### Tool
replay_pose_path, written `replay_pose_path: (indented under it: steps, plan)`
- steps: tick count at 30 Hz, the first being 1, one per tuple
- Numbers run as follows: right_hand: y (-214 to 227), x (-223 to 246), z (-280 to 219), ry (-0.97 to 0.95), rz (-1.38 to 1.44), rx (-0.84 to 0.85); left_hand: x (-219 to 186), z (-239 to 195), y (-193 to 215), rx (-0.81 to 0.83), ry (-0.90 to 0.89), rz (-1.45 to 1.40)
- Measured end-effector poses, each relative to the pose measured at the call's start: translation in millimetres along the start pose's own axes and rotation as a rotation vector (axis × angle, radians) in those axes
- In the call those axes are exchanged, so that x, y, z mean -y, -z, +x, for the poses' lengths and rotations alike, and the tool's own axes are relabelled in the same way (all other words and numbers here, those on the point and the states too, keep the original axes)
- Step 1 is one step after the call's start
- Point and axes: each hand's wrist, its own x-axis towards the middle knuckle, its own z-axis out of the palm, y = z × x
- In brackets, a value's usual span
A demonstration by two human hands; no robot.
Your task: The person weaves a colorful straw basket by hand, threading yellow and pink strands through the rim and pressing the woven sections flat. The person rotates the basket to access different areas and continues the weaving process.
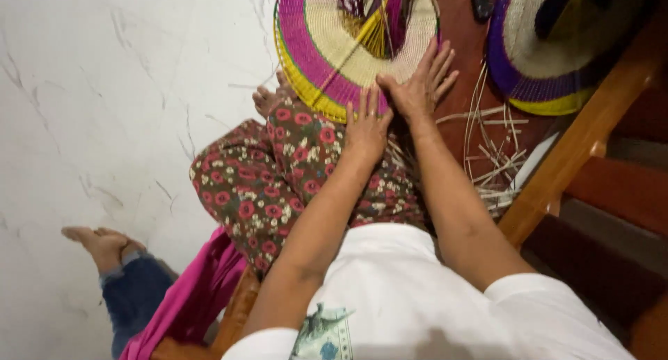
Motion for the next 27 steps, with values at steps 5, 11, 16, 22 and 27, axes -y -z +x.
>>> replay_pose_path:
  steps: [5, 11, 16, 22, 27]
  plan:
    - [1.1, -11.7, 16.3, 0.017, -0.027, -0.054, 0.3, -15.0, 19.1, 0.012, -0.005, -0.056]
    - [10.8, -24.6, 51.3, 0.028, 0.012, -0.137, 8.6, -22.8, 39.7, 0.053, -0.067, -0.158]
    - [44.9, -2.9, 50.7, -0.003, 0.026, -0.071, 57.5, 37.4, -25.4, -1.121, -0.069, -0.939]
    - [-4.0, -59.5, 79.4, 0.092, 0.034, -0.184, 110.1, 20.4, 29.5, -0.704, 0.696, -1.630]
    - [66.3, -20.8, 63.0, 0.249, 0.738, -0.320, 102.0, -47.7, 89.7, -0.961, 0.745, -1.771]
